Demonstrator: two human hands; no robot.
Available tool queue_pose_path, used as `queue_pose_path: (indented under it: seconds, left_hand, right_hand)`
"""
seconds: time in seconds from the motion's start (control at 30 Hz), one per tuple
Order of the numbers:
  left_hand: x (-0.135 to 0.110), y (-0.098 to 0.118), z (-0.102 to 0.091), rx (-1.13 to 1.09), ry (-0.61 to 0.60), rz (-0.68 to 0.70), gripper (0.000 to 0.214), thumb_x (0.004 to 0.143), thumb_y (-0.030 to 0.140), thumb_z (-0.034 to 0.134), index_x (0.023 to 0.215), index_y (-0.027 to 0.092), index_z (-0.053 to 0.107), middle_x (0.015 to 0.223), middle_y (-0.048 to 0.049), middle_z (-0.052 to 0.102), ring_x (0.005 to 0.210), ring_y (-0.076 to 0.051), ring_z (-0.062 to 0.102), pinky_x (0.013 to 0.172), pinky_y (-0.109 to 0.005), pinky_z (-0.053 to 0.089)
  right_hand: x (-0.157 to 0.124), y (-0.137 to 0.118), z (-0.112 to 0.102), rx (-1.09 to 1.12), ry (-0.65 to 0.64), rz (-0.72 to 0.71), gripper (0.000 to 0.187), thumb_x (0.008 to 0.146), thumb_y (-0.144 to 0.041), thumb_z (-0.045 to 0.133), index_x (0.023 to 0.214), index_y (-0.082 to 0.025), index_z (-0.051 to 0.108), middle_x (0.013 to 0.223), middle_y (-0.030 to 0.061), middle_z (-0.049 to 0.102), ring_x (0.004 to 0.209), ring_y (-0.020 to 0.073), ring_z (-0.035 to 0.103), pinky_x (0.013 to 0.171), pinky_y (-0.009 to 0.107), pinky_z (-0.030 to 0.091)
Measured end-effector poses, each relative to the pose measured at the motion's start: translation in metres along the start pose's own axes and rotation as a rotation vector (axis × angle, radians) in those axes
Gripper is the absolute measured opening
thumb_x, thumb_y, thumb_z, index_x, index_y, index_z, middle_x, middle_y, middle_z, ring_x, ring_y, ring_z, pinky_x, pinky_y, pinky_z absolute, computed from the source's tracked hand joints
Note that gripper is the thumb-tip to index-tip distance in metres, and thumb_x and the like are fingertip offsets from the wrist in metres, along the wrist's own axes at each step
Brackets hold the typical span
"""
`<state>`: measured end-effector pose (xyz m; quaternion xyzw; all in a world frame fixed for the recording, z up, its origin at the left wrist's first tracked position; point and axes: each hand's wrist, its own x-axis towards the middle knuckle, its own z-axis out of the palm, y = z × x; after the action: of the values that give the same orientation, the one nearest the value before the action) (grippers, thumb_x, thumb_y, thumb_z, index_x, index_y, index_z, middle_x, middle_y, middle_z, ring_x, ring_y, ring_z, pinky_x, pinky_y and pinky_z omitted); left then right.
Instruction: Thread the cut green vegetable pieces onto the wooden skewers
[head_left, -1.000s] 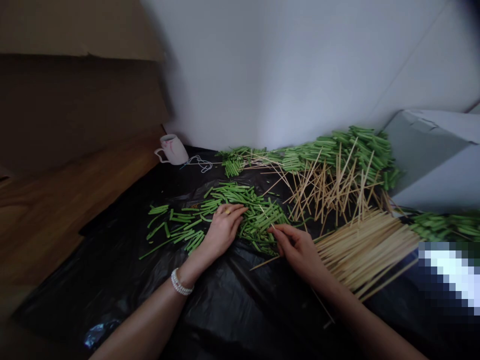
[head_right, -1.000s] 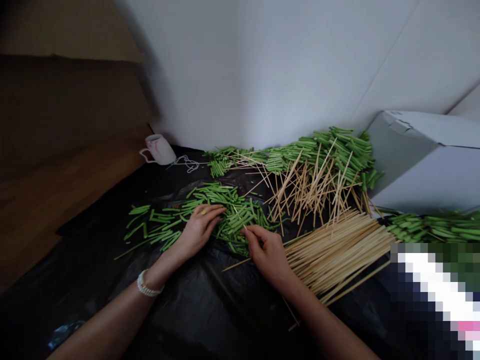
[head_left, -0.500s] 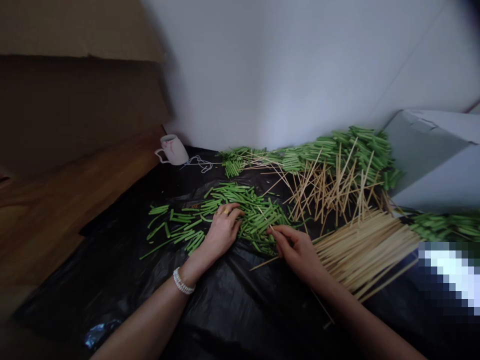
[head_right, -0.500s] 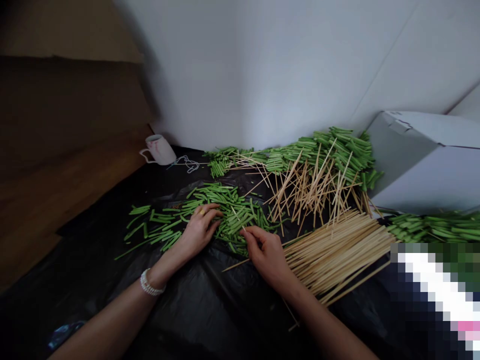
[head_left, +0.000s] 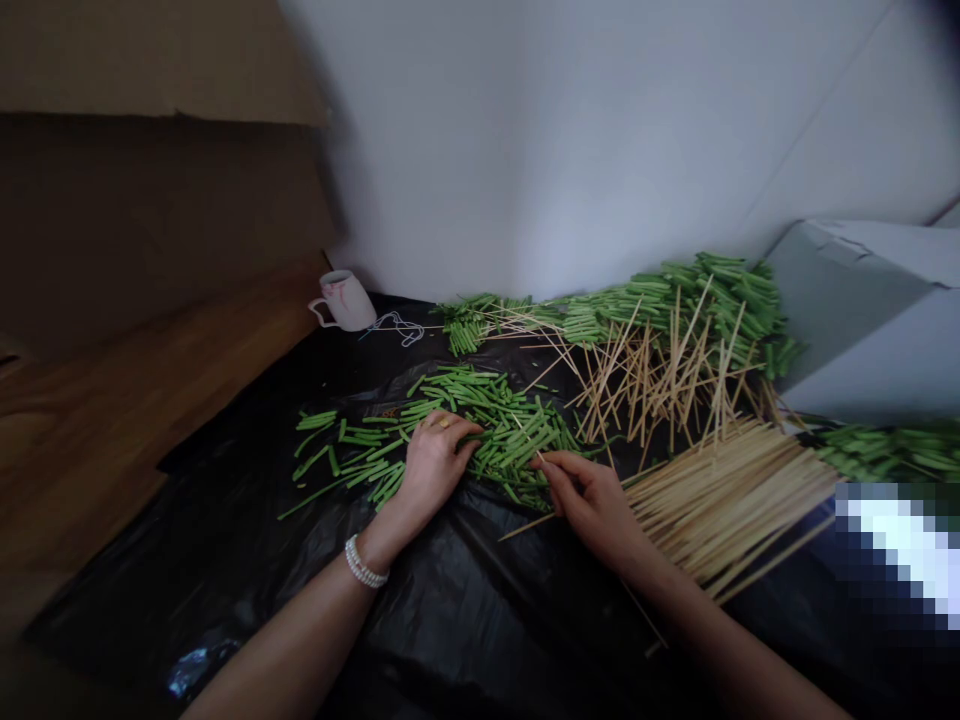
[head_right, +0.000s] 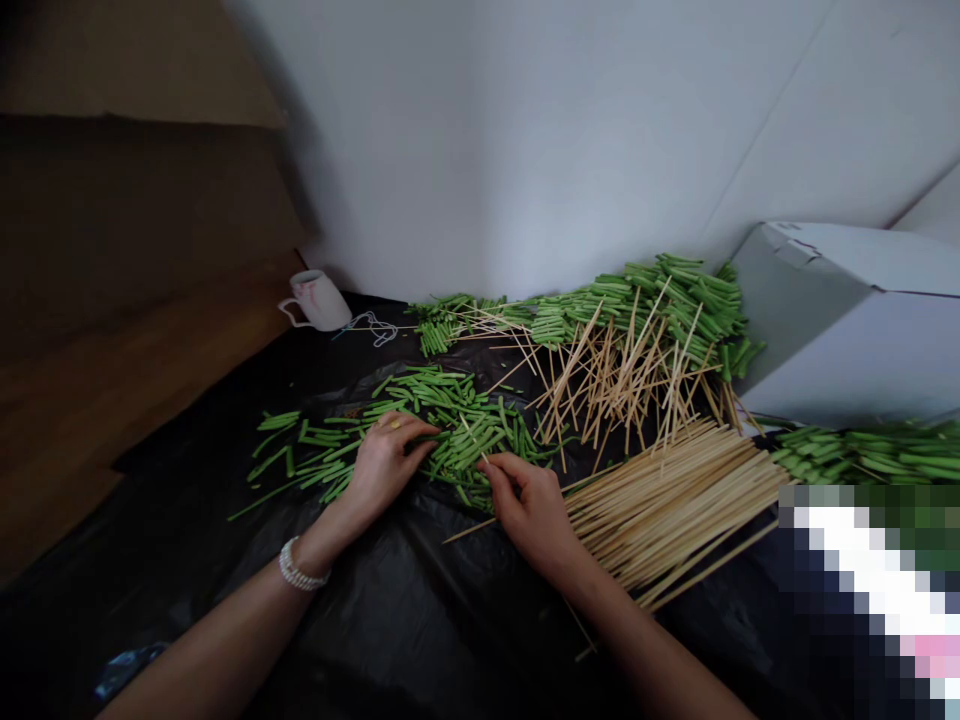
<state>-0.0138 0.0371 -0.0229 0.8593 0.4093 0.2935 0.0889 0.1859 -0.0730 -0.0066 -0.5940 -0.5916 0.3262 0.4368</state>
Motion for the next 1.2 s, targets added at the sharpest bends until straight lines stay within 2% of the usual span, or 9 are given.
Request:
queue_pose_path:
  seconds: [0.1, 0.17, 0.23, 0.33, 0.4, 0.47, 0.8, 1.2]
  left_hand:
    - [0.002, 0.004, -0.004, -0.139, 0.089, -0.066, 0.013, 0.082, 0.022, 0.067, 0.093, 0.020, 0.073, 0.087, -0.0056, 0.071, 0.090, -0.023, 0.059, 0.086, -0.038, 0.044]
    - [0.004, 0.006, -0.004, -0.320, 0.128, -0.155, 0.015, 0.082, 0.025, 0.067, 0.095, 0.020, 0.074, 0.090, -0.0059, 0.073, 0.089, -0.022, 0.062, 0.087, -0.037, 0.045]
    - [0.006, 0.007, -0.003, -0.567, 0.098, -0.294, 0.018, 0.080, 0.029, 0.070, 0.095, 0.019, 0.075, 0.093, -0.0065, 0.074, 0.087, -0.021, 0.065, 0.084, -0.034, 0.047]
    - [0.007, 0.010, -0.001, -0.989, -0.008, -0.520, 0.026, 0.073, 0.035, 0.075, 0.093, 0.018, 0.075, 0.089, -0.0063, 0.075, 0.078, -0.018, 0.066, 0.076, -0.031, 0.049]
    - [0.008, 0.012, -0.001, -1.211, -0.057, -0.622, 0.032, 0.068, 0.037, 0.079, 0.092, 0.017, 0.075, 0.086, -0.0061, 0.076, 0.073, -0.016, 0.066, 0.073, -0.029, 0.050]
    - [0.007, 0.015, -0.002, -1.331, -0.087, -0.678, 0.034, 0.065, 0.036, 0.082, 0.090, 0.015, 0.075, 0.085, -0.0065, 0.076, 0.074, -0.014, 0.066, 0.072, -0.026, 0.050]
    - [0.006, 0.020, -0.005, -1.397, -0.163, -0.721, 0.031, 0.064, 0.034, 0.084, 0.087, 0.015, 0.075, 0.082, -0.0048, 0.074, 0.075, -0.011, 0.065, 0.074, -0.023, 0.050]
    - [0.006, 0.019, -0.004, -1.379, -0.141, -0.743, 0.029, 0.061, 0.030, 0.086, 0.084, 0.015, 0.076, 0.080, -0.0051, 0.075, 0.073, -0.012, 0.065, 0.072, -0.023, 0.048]
  right_hand:
    - [0.000, 0.000, 0.000, -0.012, -0.003, 0.002, 0.034, 0.092, -0.041, 0.046, 0.084, -0.016, 0.067, 0.051, -0.0039, 0.047, 0.047, 0.0102, 0.043, 0.048, 0.022, 0.033]
    - [0.000, 0.000, 0.001, -0.014, -0.006, -0.010, 0.033, 0.092, -0.040, 0.046, 0.085, -0.016, 0.067, 0.052, -0.0038, 0.048, 0.048, 0.0103, 0.044, 0.049, 0.022, 0.034]
    - [-0.001, 0.000, 0.001, -0.014, -0.029, -0.021, 0.032, 0.092, -0.040, 0.045, 0.083, -0.017, 0.066, 0.051, -0.0039, 0.048, 0.048, 0.0103, 0.045, 0.050, 0.022, 0.035]
    - [-0.002, -0.001, 0.003, -0.020, -0.088, -0.024, 0.033, 0.093, -0.040, 0.044, 0.078, -0.017, 0.064, 0.050, -0.0042, 0.048, 0.047, 0.0099, 0.045, 0.049, 0.022, 0.035]
    - [-0.003, -0.002, 0.003, -0.018, -0.116, -0.025, 0.034, 0.093, -0.040, 0.044, 0.076, -0.018, 0.063, 0.052, -0.0040, 0.049, 0.048, 0.0097, 0.045, 0.049, 0.021, 0.035]
    - [-0.004, -0.002, 0.004, -0.012, -0.123, -0.028, 0.034, 0.093, -0.040, 0.045, 0.076, -0.018, 0.062, 0.054, -0.0036, 0.050, 0.049, 0.0096, 0.046, 0.049, 0.021, 0.035]
    - [-0.004, -0.006, 0.005, -0.016, -0.133, -0.036, 0.033, 0.093, -0.039, 0.045, 0.078, -0.017, 0.063, 0.052, -0.0040, 0.049, 0.049, 0.0098, 0.046, 0.050, 0.021, 0.036]
    - [-0.006, -0.005, 0.005, -0.025, -0.133, -0.043, 0.033, 0.093, -0.038, 0.044, 0.077, -0.017, 0.064, 0.052, -0.0038, 0.050, 0.049, 0.0103, 0.046, 0.051, 0.022, 0.036]
